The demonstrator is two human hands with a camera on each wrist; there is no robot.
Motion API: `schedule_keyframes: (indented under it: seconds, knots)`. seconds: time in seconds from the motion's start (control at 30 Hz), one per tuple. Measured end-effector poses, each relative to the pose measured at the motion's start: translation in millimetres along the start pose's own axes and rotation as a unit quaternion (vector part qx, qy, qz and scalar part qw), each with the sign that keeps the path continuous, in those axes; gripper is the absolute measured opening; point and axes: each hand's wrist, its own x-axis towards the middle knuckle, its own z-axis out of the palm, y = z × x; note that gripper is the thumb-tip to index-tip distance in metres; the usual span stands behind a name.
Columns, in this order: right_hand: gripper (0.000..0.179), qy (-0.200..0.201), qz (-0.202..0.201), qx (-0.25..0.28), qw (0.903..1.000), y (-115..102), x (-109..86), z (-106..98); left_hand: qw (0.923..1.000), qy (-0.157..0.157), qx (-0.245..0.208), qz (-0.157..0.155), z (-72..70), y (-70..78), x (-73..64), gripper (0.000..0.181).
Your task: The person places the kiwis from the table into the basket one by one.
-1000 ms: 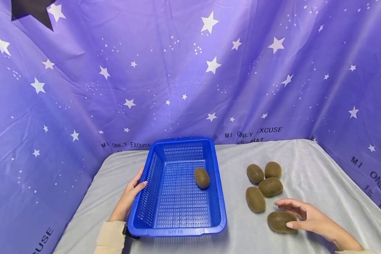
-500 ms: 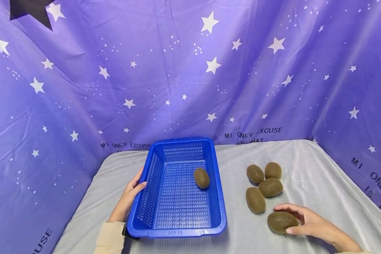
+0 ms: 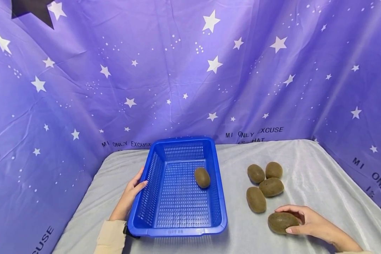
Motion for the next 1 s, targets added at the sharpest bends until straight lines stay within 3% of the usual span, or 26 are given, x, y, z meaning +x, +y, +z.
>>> schedule_keyframes:
  seconds: [0.33,0.5,0.7,1.0]
  knots:
    - [0.049,0.023,-0.029,-0.017,0.9992,-4,2.5,-2,0.9999,0.002,0.0,0.011,2.5,2.9,1.8,0.065]
    - [0.048,0.046,-0.021,-0.026,0.9984,-12,7.5,-3,0.9999,-0.001,0.003,0.015,2.3,2.6,2.4,0.065]
    - [0.047,0.066,-0.015,-0.049,0.9965,-21,17.6,-1,0.9999,-0.003,-0.004,0.014,2.0,1.5,2.2,0.065]
    - [0.046,0.065,-0.021,-0.07,0.9952,-33,37.3,3,0.9997,-0.009,-0.005,0.022,0.4,0.3,0.5,0.063]
